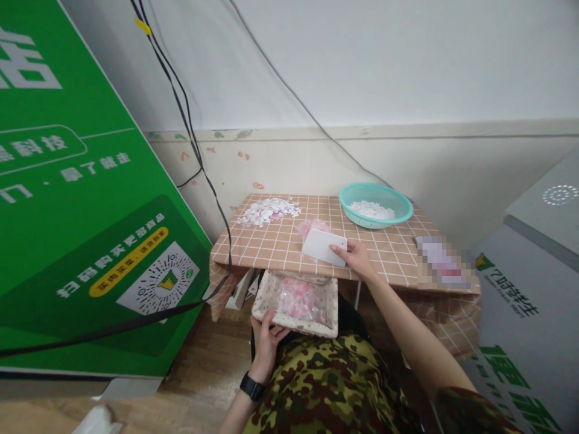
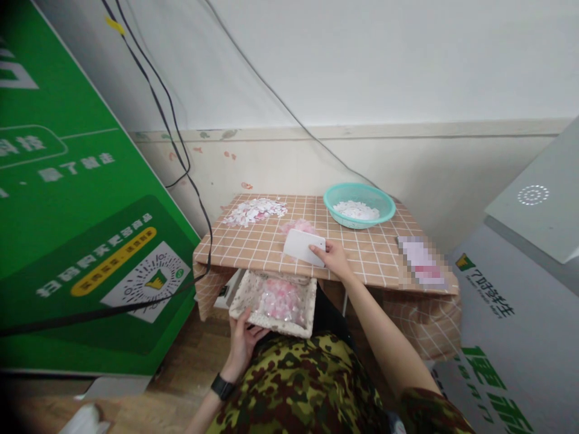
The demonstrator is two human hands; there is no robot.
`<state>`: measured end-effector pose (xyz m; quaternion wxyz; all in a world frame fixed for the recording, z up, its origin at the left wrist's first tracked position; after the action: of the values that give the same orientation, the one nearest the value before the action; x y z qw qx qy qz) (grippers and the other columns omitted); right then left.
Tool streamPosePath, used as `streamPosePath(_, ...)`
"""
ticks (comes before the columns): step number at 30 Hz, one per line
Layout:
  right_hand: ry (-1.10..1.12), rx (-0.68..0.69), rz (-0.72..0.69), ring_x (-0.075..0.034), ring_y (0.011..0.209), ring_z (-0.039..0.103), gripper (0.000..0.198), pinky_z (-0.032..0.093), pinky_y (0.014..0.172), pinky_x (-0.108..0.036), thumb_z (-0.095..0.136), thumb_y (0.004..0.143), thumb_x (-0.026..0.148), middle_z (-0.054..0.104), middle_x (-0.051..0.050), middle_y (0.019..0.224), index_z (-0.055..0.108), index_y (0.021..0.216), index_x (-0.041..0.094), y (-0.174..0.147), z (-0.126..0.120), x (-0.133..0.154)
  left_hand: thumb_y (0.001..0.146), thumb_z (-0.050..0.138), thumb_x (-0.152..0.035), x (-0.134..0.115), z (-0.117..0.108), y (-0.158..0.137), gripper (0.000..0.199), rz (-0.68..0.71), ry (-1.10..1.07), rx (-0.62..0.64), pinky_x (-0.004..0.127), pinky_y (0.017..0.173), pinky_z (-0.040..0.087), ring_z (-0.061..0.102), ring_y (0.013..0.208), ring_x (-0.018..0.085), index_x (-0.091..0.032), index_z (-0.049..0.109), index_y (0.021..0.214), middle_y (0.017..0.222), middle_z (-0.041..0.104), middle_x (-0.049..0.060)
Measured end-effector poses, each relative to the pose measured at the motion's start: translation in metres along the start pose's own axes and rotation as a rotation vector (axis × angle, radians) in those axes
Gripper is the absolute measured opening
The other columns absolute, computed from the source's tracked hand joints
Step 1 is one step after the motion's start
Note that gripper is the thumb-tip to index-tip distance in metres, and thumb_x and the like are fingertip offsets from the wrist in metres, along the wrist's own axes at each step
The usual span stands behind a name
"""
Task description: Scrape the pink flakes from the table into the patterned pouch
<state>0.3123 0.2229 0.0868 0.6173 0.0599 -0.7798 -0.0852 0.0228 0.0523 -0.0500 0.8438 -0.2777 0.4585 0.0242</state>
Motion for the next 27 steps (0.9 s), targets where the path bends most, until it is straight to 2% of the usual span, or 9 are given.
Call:
streamPosePath(5,0.000,0.011,-0.002,-0.024,0.071,0.068,0.055,0.052,0.058,-0.032,0.074,0.075,0.066,0.079,-0.010,0.086,0.077,0.097,0.015,0.007,0.013,-0.002,0.084,0.072,-0.041,-0.007,0.005,0.003,0.056,0.008,0.013,0.000,0.052,0.077,0.063,0.074,0.074,0.022,-0.031,0.040,0.128,0.120,0.065,0.010)
streamPosePath(11,0.116,0.222,0.040,-0.024,0.076,0.071,0.049,0.057,0.065,-0.035,0.080,0.071,0.061,0.078,-0.008,0.089,0.077,0.093,0.018,-0.003,0.046,0.003,0.083,0.073,-0.040,-0.009,0.007,0.006,0.055,-0.008,0.000,-0.007,0.051,0.079,0.063,0.074,0.076,0.022,-0.030,0.040,0.126,0.120,0.065,0.010)
streamPosePath(14,0.190,0.330,0.099,-0.023,0.077,0.072,0.050,0.058,0.066,-0.034,0.083,0.069,0.059,0.079,-0.008,0.092,0.079,0.097,0.018,-0.006,0.048,0.000,0.083,0.073,-0.041,-0.008,0.006,0.006,0.058,-0.017,0.019,-0.006,0.049,0.076,0.063,0.074,0.074,0.021,-0.031,0.039,0.129,0.121,0.065,0.011)
streamPosePath(16,0.219,0.251,0.103,-0.023,0.076,0.072,0.051,0.057,0.066,-0.035,0.084,0.068,0.058,0.079,-0.009,0.092,0.079,0.097,0.017,-0.002,0.027,-0.006,0.084,0.072,-0.041,-0.007,0.006,0.006,0.059,-0.018,0.024,0.007,0.049,0.076,0.063,0.074,0.075,0.022,-0.031,0.038,0.131,0.122,0.065,0.012)
streamPosePath(19,0.210,-0.085,0.064,-0.025,0.074,0.071,0.052,0.056,0.064,-0.036,0.082,0.070,0.060,0.079,-0.010,0.091,0.077,0.098,0.017,0.004,-0.035,-0.021,0.085,0.071,-0.041,-0.006,0.005,0.007,0.061,-0.015,0.022,0.029,0.049,0.077,0.063,0.075,0.076,0.023,-0.032,0.037,0.135,0.121,0.066,0.012)
streamPosePath(21,0.135,-0.262,0.012,-0.027,0.078,0.071,0.053,0.057,0.068,-0.040,0.081,0.070,0.060,0.079,-0.011,0.095,0.077,0.100,0.017,0.002,-0.076,-0.030,0.086,0.070,-0.040,-0.005,0.005,0.007,0.062,-0.019,0.022,0.036,0.049,0.077,0.063,0.075,0.076,0.023,-0.032,0.036,0.136,0.119,0.066,0.012)
streamPosePath(23,-0.002,-0.348,-0.003,-0.030,0.080,0.071,0.051,0.056,0.069,-0.042,0.081,0.070,0.060,0.079,-0.012,0.091,0.078,0.096,0.015,0.000,-0.104,-0.037,0.086,0.070,-0.039,-0.004,0.005,0.007,0.063,-0.021,0.022,0.039,0.048,0.077,0.063,0.075,0.076,0.023,-0.033,0.035,0.137,0.119,0.066,0.011)
streamPosePath(25,-0.100,-0.359,-0.017,-0.031,0.080,0.071,0.051,0.056,0.069,-0.043,0.079,0.071,0.061,0.078,-0.013,0.088,0.078,0.093,0.015,0.000,-0.114,-0.039,0.086,0.070,-0.038,-0.005,0.006,0.007,0.064,-0.019,0.021,0.043,0.048,0.077,0.063,0.075,0.077,0.023,-0.034,0.035,0.139,0.121,0.065,0.011)
streamPosePath(27,-0.132,-0.328,-0.034,-0.031,0.081,0.071,0.051,0.056,0.071,-0.044,0.078,0.072,0.061,0.078,-0.013,0.088,0.077,0.092,0.014,0.003,-0.106,-0.036,0.085,0.071,-0.037,-0.005,0.007,0.006,0.066,-0.017,0.019,0.040,0.048,0.076,0.063,0.075,0.077,0.023,-0.034,0.035,0.140,0.123,0.065,0.011)
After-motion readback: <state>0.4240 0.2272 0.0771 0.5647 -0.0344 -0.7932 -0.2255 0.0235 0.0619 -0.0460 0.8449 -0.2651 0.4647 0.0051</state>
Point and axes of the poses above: each hand's wrist, its own y-axis towards the middle knuckle, its own z-axis out of the palm, x = y × z, the point moved 7 cm from there along y, towards the middle knuckle
